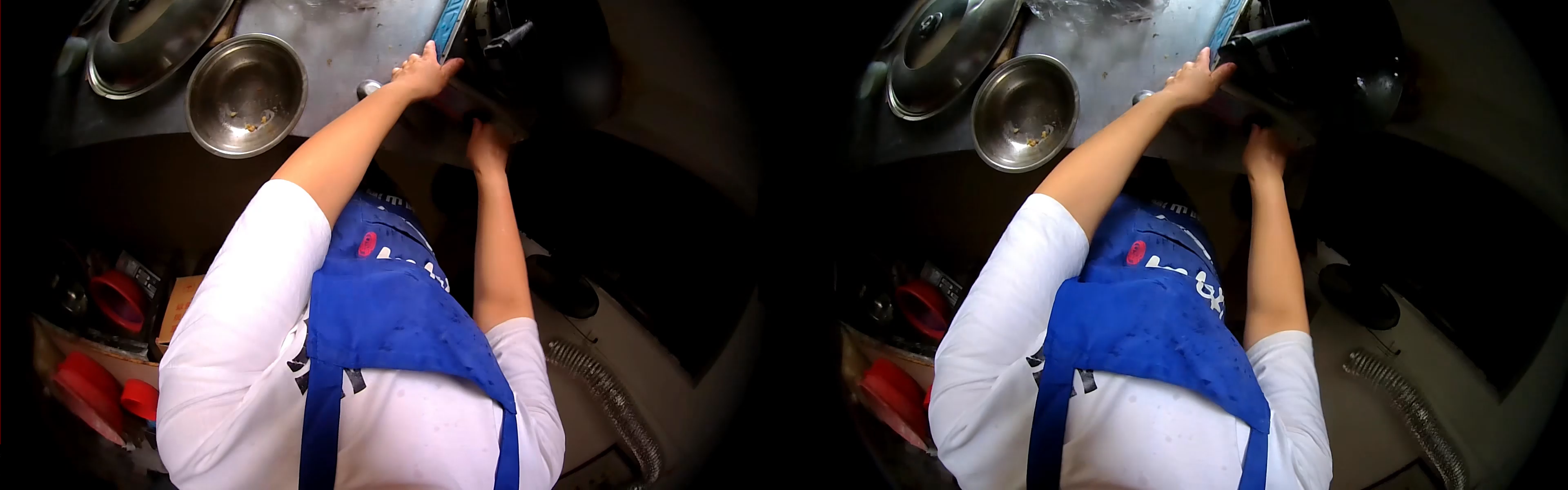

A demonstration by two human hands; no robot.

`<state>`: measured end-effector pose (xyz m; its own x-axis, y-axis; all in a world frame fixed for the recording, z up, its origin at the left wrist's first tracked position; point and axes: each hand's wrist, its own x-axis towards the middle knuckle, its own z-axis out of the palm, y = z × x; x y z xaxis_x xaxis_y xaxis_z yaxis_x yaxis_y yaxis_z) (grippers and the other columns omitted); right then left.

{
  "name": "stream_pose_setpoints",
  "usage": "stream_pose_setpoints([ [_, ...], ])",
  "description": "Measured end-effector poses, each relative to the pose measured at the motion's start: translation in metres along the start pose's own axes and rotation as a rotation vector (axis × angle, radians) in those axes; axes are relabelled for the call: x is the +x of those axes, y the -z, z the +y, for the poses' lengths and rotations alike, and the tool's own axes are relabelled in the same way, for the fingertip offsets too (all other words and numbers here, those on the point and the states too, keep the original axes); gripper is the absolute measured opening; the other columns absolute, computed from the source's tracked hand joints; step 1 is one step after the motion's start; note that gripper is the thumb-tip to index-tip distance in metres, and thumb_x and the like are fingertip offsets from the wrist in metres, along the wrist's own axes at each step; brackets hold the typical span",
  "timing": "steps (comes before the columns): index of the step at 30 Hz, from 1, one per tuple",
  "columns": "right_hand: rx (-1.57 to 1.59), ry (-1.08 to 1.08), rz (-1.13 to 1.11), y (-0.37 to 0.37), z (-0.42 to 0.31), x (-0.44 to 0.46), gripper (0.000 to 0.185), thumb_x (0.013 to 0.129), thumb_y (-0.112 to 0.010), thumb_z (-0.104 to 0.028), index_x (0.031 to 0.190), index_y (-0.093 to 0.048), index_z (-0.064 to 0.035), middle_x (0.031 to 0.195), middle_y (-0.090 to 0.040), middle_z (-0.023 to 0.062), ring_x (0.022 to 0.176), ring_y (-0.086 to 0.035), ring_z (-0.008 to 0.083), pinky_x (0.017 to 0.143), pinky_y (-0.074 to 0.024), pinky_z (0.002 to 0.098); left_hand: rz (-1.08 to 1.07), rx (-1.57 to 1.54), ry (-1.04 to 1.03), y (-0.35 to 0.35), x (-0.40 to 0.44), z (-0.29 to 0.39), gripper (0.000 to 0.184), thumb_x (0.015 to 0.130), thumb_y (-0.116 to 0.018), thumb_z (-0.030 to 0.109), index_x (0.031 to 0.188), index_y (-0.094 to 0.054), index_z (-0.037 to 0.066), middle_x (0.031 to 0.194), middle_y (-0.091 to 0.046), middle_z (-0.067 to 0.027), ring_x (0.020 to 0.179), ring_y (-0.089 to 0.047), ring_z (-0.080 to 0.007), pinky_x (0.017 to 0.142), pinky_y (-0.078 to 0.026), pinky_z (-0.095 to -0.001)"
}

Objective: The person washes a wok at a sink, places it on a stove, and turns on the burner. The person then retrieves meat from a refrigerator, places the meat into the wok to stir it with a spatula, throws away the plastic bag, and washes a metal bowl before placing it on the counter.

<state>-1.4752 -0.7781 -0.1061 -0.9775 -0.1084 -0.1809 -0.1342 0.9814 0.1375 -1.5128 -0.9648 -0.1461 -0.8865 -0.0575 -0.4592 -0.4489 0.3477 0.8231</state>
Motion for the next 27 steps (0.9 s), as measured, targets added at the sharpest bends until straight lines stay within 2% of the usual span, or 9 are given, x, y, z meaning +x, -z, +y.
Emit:
stream_pose_setpoints([
  [3, -0.107, 0.017, -0.156, 0.017, -0.01, 0.008, 0.033, 0.09, -0.044, -0.024, 0.082, -0.067, -0.0016, 0.083, -0.064, 0.022, 0.08, -0.063, 0.035, 0.07, -0.0509, 0.0436, 0.021, -0.003, -0.013, 0.0, 0.005, 0.0, 0.087, 0.08, -0.038, 0.07, 0.14, -0.022, 0.009, 0.129, -0.044, -0.0247, 0.121, -0.042, -0.0375, 0.1, -0.029, -0.0477],
  [6, -0.482, 0.301, -0.108, 0.016, -0.018, 0.009, 0.017, 0.079, -0.052, -0.011, 0.08, -0.068, -0.0075, 0.081, -0.066, 0.0117, 0.075, -0.066, 0.0253, 0.06, -0.0542, 0.0384, 0.074, 0.02, -0.026, -0.003, 0.007, -0.004, 0.088, 0.079, -0.035, 0.073, 0.139, -0.025, 0.009, 0.125, -0.048, -0.0252, 0.118, -0.044, -0.0394, 0.098, -0.033, -0.0475],
  [12, -0.637, 0.344, -0.093, -0.019, -0.033, 0.023, 0.017, 0.079, -0.053, -0.012, 0.075, -0.069, -0.0086, 0.079, -0.067, 0.0123, 0.074, -0.066, 0.0245, 0.059, -0.054, 0.0358, 0.043, -0.008, -0.007, 0.002, 0.008, -0.006, 0.089, 0.078, -0.036, 0.073, 0.139, -0.025, 0.009, 0.127, -0.046, -0.0253, 0.119, -0.043, -0.0391, 0.098, -0.034, -0.047],
  [17, -0.615, 0.331, -0.138, 0.009, -0.023, 0.016, 0.022, 0.083, -0.052, -0.017, 0.072, -0.068, -0.0074, 0.077, -0.067, 0.0135, 0.073, -0.066, 0.0262, 0.059, -0.0532, 0.0374, 0.172, -0.205, 0.055, -0.004, 0.001, -0.006, 0.084, 0.081, -0.046, 0.058, 0.137, -0.026, -0.001, 0.125, -0.043, -0.0329, 0.119, -0.041, -0.0444, 0.1, -0.032, -0.0448],
  [20, -0.613, 0.366, -0.107, 0.032, -0.021, 0.007, 0.038, 0.09, -0.044, -0.029, 0.073, -0.067, -0.0042, 0.078, -0.066, 0.0171, 0.072, -0.066, 0.0317, 0.061, -0.0521, 0.0407, 0.352, -0.329, -0.111, 0.004, -0.039, -0.008, 0.071, 0.082, -0.051, 0.048, 0.132, -0.035, 0.0, 0.121, -0.048, -0.0269, 0.114, -0.045, -0.0417, 0.098, -0.034, -0.0434],
  [21, -0.627, 0.386, -0.118, 0.033, -0.026, 0.007, 0.038, 0.09, -0.044, -0.029, 0.073, -0.067, -0.0042, 0.078, -0.066, 0.0171, 0.072, -0.066, 0.0317, 0.061, -0.0521, 0.0407, 0.417, -0.377, -0.194, 0.007, -0.056, -0.014, 0.065, 0.082, -0.052, 0.044, 0.129, -0.04, 0.001, 0.12, -0.05, -0.0243, 0.112, -0.046, -0.0397, 0.097, -0.035, -0.0427],
  [23, -0.6, 0.194, -0.17, 0.034, -0.028, 0.004, 0.035, 0.089, -0.043, -0.024, 0.076, -0.068, -0.0039, 0.08, -0.066, 0.0175, 0.074, -0.066, 0.0302, 0.064, -0.0526, 0.04, 0.47, -0.425, -0.264, 0.011, -0.084, -0.031, 0.055, 0.082, -0.054, 0.039, 0.123, -0.045, 0.002, 0.117, -0.051, -0.0212, 0.11, -0.047, -0.0374, 0.095, -0.036, -0.0415],
  [24, -0.563, 0.18, -0.192, 0.036, -0.029, 0.005, 0.039, 0.09, -0.042, -0.028, 0.075, -0.067, -0.0021, 0.08, -0.065, 0.02, 0.075, -0.065, 0.0326, 0.065, -0.0522, 0.0403, 0.528, -0.457, -0.363, 0.016, -0.095, -0.039, 0.047, 0.082, -0.056, 0.033, 0.118, -0.051, 0.004, 0.115, -0.053, -0.0182, 0.109, -0.047, -0.035, 0.094, -0.037, -0.0403],
  [27, -0.591, 0.205, -0.183, 0.035, -0.024, 0.008, 0.04, 0.09, -0.041, -0.028, 0.076, -0.067, -0.0001, 0.081, -0.065, 0.0211, 0.076, -0.064, 0.0349, 0.066, -0.0519, 0.0419, 0.585, -0.463, -0.408, 0.028, -0.13, -0.058, 0.036, 0.081, -0.059, 0.025, 0.11, -0.055, 0.006, 0.11, -0.054, -0.0141, 0.105, -0.048, -0.0319, 0.092, -0.037, -0.0384],
])
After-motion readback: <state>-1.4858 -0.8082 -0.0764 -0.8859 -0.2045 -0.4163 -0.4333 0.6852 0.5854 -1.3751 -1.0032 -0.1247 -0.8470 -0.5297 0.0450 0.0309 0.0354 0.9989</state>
